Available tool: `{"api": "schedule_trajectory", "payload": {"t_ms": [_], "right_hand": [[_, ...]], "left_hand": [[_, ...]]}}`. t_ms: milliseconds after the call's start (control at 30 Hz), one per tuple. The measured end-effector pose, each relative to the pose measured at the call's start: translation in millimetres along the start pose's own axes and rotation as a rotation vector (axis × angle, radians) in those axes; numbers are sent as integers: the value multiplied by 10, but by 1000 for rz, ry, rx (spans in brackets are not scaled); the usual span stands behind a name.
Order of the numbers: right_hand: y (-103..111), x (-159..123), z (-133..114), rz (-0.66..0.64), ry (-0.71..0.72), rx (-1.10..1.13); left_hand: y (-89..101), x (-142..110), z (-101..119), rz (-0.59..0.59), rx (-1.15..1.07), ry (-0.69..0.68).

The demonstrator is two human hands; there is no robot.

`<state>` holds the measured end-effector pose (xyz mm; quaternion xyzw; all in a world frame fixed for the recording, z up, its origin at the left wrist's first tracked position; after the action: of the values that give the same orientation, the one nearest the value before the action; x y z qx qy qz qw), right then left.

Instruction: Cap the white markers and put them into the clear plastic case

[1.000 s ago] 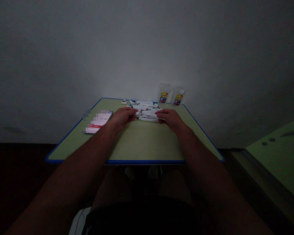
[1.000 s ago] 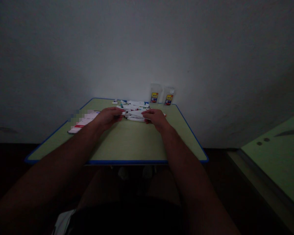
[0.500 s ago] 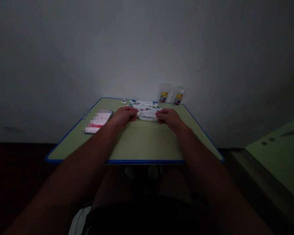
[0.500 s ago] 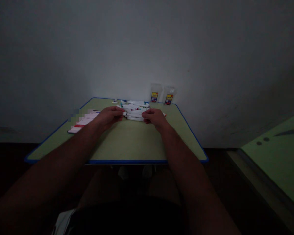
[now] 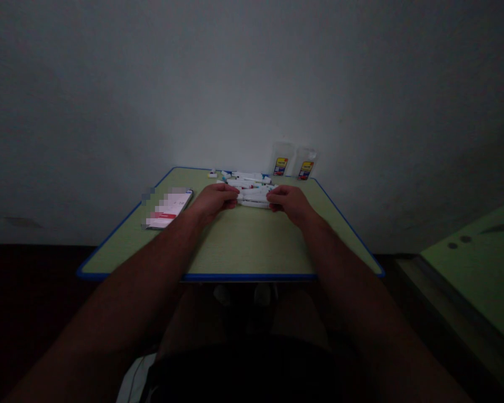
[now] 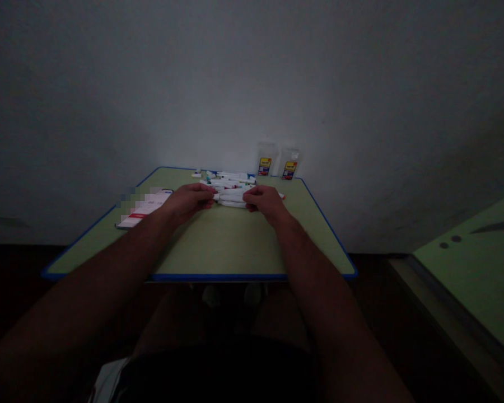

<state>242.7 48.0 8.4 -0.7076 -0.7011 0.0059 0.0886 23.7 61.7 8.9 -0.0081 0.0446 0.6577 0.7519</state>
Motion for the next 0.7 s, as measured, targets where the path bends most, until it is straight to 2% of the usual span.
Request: {"api": "schedule_trajectory", "payload": {"t_ms": [267, 700], "right_hand": [[-38, -33, -22, -2, -3, -3], [-3, -17, -5, 22, -24, 72]], "left_hand": [[-37, -19, 8, -26, 17, -8], [-10, -2, 7, -2, 47, -13]]}}
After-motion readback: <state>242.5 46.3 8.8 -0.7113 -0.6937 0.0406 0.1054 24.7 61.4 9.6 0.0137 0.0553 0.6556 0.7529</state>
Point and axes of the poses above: each hand's wrist, its own x-axis towards the middle knuckle, its own y-axis out of the back of the hand, z = x × y, the point moved 7 cm from there along x, towards the middle knuckle, and after that the axes turned 11 degrees about x, right-handed, at the moved point
